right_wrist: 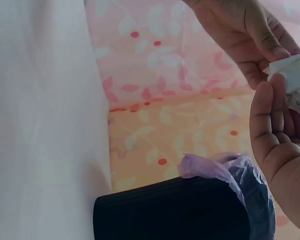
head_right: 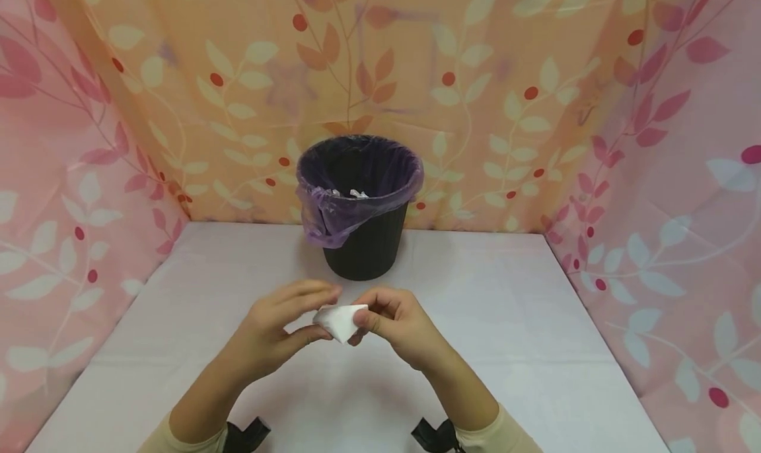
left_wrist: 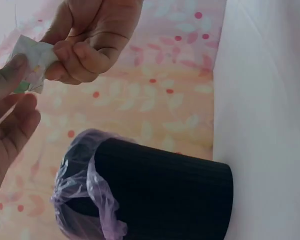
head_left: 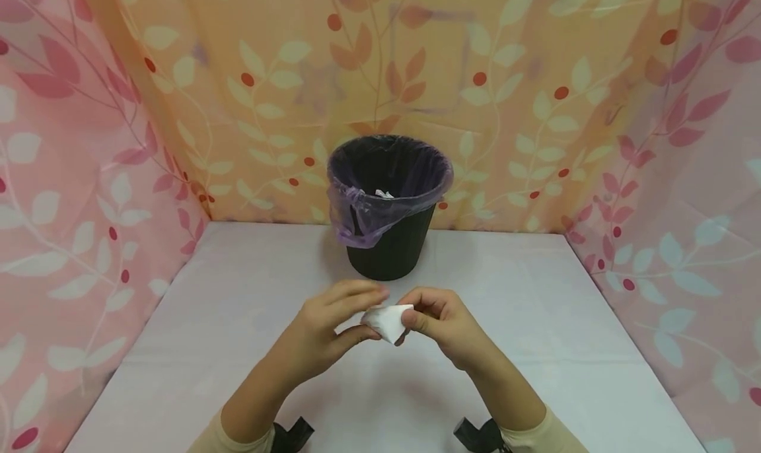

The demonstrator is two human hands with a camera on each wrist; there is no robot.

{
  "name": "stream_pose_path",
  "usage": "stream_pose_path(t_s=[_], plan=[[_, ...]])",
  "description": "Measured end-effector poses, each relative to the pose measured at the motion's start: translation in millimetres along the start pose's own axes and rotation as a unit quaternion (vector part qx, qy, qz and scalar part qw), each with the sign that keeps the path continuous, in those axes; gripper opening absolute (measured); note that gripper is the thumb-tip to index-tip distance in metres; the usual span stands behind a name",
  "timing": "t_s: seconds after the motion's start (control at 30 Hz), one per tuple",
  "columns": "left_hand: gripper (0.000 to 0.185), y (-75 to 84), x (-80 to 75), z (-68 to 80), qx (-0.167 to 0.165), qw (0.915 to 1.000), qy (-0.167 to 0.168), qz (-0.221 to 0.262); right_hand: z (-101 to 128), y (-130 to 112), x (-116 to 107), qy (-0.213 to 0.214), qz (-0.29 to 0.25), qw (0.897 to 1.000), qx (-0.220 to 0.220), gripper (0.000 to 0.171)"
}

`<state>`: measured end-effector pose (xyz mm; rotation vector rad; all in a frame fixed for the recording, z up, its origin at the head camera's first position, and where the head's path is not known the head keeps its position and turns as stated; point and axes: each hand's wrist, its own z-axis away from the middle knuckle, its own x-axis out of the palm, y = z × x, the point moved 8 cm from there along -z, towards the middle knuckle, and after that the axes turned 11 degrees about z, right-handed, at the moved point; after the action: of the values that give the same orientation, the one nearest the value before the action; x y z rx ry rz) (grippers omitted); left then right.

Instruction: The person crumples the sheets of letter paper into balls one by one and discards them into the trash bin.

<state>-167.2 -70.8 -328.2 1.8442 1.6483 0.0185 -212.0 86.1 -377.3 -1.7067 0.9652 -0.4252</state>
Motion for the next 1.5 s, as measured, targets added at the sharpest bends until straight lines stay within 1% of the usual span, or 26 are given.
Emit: stream_pose_path(t_s=[0.03, 0.1, 0.17, 0.27, 0.33, 0.47, 0.53, 0.6, 0.67, 0.73, 0.77, 0.8, 0.83, 0.9, 0.93, 0.97, 1.0, 1.03, 1.1, 1.17, 1.2, 1.27, 1.37, 1.43, 1.47, 1.5], plan=[[0.05, 4.6, 2.6, -1.0, 0.025, 0.9995, -0.011, -0.015, 0, 0, 0, 0.001, 0.001, 1.0, 0.001, 0.016], [0.038, 10.1, 8.2, -1.9, 0.059, 0.9973, -0.022, -0.038, 1, 1, 0, 0.009, -0.002, 1.0, 0.009, 0.013], [0.031, 11.2, 12.6, -2.4, 0.07, 0.9962, -0.015, -0.05, 1, 2, 0, 0.019, -0.007, 1.0, 0.022, 0.012], [0.026, 9.2, 15.5, -1.0, 0.062, 0.9962, 0.025, -0.056, 2, 5, 0, 0.031, -0.017, 0.999, 0.041, 0.016], [0.024, 9.0, 16.1, 0.6, 0.057, 0.9957, 0.056, -0.047, 2, 5, 1, 0.038, -0.016, 0.998, 0.047, 0.019], [0.017, 8.6, 15.6, 3.4, 0.035, 0.9932, 0.105, -0.035, 1, 2, 2, 0.058, 0.009, 0.998, 0.038, 0.023], [0.016, 6.7, 13.9, 4.4, 0.017, 0.9919, 0.123, -0.029, 0, -1, 2, 0.064, 0.03, 0.997, 0.028, 0.024], [0.019, 2.8, 10.8, 5.8, -0.01, 0.9898, 0.141, -0.016, 0, -5, 3, 0.066, 0.06, 0.996, 0.005, 0.027], [0.022, -4.1, 6.4, 8.4, -0.049, 0.9853, 0.163, 0.012, 0, -13, 5, 0.067, 0.108, 0.991, -0.039, 0.041], [0.021, -13.2, 2.7, 12.1, -0.097, 0.9764, 0.184, 0.058, 1, -24, 8, 0.072, 0.175, 0.977, -0.103, 0.059], [0.02, -17.6, 1.5, 14.1, -0.12, 0.9702, 0.193, 0.085, 2, -29, 11, 0.076, 0.211, 0.965, -0.137, 0.065], [0.019, -21.6, 1.0, 16.1, -0.141, 0.9628, 0.201, 0.112, 3, -34, 14, 0.081, 0.249, 0.949, -0.173, 0.069], [0.018, -25.0, 0.8, 18.1, -0.161, 0.9546, 0.209, 0.139, 4, -39, 17, 0.09, 0.284, 0.933, -0.203, 0.07], [0.014, -30.3, 2.5, 21.3, -0.192, 0.9375, 0.22, 0.189, 6, -45, 23, 0.112, 0.338, 0.901, -0.249, 0.063], [0.012, -32.3, 4.3, 22.4, -0.205, 0.9294, 0.223, 0.211, 7, -47, 25, 0.124, 0.354, 0.889, -0.263, 0.06], [0.01, -34.1, 6.2, 23.7, -0.218, 0.9218, 0.226, 0.227, 8, -48, 26, 0.136, 0.367, 0.88, -0.269, 0.058], [0.009, -36.0, 8.1, 25.1, -0.23, 0.9139, 0.23, 0.243, 8, -48, 26, 0.144, 0.373, 0.875, -0.272, 0.056], [0.008, -38.0, 10.0, 26.2, -0.241, 0.9064, 0.234, 0.256, 9, -48, 26, 0.153, 0.375, 0.873, -0.272, 0.054], [0.01, -42.0, 13.5, 28.2, -0.261, 0.8926, 0.24, 0.279, 9, -47, 24, 0.162, 0.373, 0.874, -0.267, 0.05], [0.012, -44.9, 14.9, 29.6, -0.274, 0.8839, 0.245, 0.29, 10, -47, 23, 0.162, 0.371, 0.876, -0.261, 0.049], [0.012, -45.2, 14.9, 29.6, -0.274, 0.8827, 0.246, 0.292, 10, -47, 23, 0.16, 0.37, 0.877, -0.262, 0.048], [0.012, -44.8, 14.4, 29.3, -0.268, 0.8844, 0.246, 0.293, 10, -48, 23, 0.154, 0.372, 0.877, -0.264, 0.051], [0.01, -41.7, 12.7, 29.2, -0.249, 0.8904, 0.254, 0.285, 10, -48, 26, 0.151, 0.379, 0.873, -0.266, 0.053], [0.01, -40.2, 12.2, 29.1, -0.232, 0.9017, 0.253, 0.263, 10, -46, 26, 0.153, 0.382, 0.877, -0.25, 0.052], [0.01, -39.6, 12.8, 28.5, -0.228, 0.9071, 0.249, 0.252, 10, -45, 25, 0.155, 0.381, 0.88, -0.237, 0.049], [0.012, -38.6, 14.0, 27.4, -0.224, 0.915, 0.238, 0.236, 10, -44, 23, 0.159, 0.379, 0.884, -0.221, 0.046]])
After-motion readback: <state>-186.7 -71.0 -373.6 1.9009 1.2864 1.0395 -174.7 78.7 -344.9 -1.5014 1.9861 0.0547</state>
